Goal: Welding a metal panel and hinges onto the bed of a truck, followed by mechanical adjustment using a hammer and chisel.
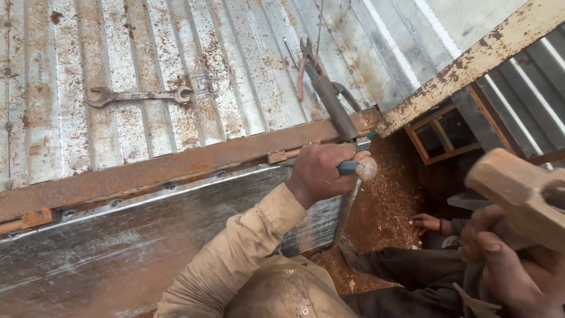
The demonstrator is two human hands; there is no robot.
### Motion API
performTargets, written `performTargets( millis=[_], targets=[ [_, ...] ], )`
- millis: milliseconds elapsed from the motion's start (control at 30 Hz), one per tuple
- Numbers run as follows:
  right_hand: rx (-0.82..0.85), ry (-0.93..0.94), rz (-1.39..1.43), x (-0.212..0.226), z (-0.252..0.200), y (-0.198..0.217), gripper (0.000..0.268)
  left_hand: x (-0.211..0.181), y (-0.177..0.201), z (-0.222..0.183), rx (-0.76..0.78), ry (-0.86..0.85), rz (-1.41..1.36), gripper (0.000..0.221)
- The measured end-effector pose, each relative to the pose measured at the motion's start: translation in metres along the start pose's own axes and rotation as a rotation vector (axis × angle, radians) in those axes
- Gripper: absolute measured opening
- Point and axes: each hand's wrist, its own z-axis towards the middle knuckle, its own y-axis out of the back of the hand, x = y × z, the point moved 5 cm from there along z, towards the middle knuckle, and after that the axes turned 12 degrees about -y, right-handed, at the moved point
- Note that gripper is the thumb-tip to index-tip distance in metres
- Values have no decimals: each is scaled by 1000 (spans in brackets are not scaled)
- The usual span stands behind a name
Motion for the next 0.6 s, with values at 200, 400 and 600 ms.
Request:
performTargets(
  millis=[200,400,600],
  targets=[
    [-104,-176,26,8,-12,-11,23,-10,-3,2,-77,-47,-30,33],
    [-76,-176,-844,-12,-23,-4,39,-7,4,0,-118,-15,-31,41],
    [-204,-381,-350,-31,-56,2,26,-26,-14,-17,-52,-153,-40,38]
  ],
)
